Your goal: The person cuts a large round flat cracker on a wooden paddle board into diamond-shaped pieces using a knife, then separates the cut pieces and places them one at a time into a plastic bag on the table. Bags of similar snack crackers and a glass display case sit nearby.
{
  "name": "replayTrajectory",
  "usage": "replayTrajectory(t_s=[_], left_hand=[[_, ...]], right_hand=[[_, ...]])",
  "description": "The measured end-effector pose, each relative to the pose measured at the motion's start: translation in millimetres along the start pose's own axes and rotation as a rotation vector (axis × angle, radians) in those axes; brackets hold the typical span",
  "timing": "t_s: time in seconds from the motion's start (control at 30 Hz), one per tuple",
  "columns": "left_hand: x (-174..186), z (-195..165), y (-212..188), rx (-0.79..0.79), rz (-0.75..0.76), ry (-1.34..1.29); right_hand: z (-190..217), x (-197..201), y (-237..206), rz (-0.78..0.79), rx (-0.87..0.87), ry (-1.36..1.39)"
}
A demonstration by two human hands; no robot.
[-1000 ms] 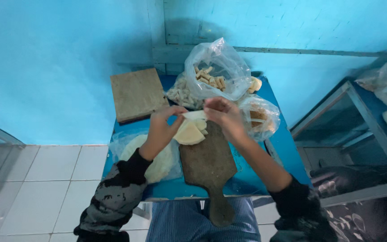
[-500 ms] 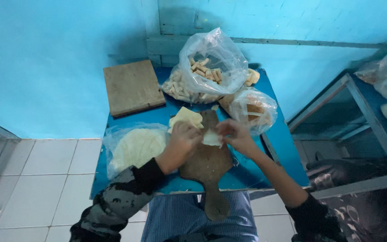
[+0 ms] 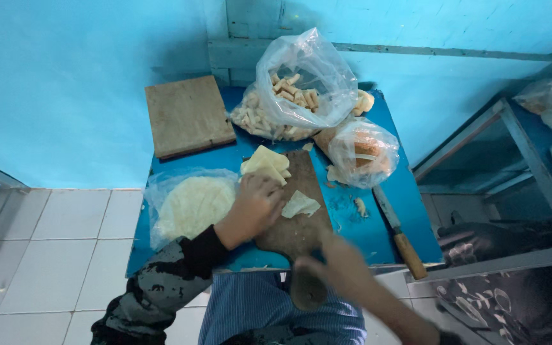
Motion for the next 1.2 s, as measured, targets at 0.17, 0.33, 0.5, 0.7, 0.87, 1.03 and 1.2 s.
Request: replayTrajectory(t_s=[0.17, 0.33, 0.5, 0.7, 0.87, 1.03, 1.2], left_hand=[[5, 23, 16, 0.111, -0.088, 0.004], [-13, 21, 24, 0.058, -0.042, -0.119], [-40, 11, 19, -0.053, 0.093, -0.108], [-54, 17, 18, 0.031, 0.273, -0.015], [-51, 23, 29, -0.058, 0.246, 0.075], [-55, 29, 38, -0.1, 0.24, 0.133], [-59, 33, 35, -0.047, 0.284, 0.14]], right_hand=[[19, -24, -42, 0.155, -0.06, 0.06], [27, -32, -55, -0.008, 0.107, 0.301], [16, -48, -61, 0.031, -0.073, 0.346], [12, -58, -68, -0.019, -0.034, 0.45], [6, -64, -67, 0.029, -0.065, 0.47], [6, -66, -68, 0.028, -0.046, 0.471], [11, -65, -70, 0.073, -0.093, 0.498]])
Point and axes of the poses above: each hand's wrist, its own y-axis towards the middle knuckle, its own x-axis out of the back of the hand, z = x × y, the point moved 3 cm from there along y, towards the middle knuckle, and after that the axes turned 12 degrees about -x, right-handed, at the moved point
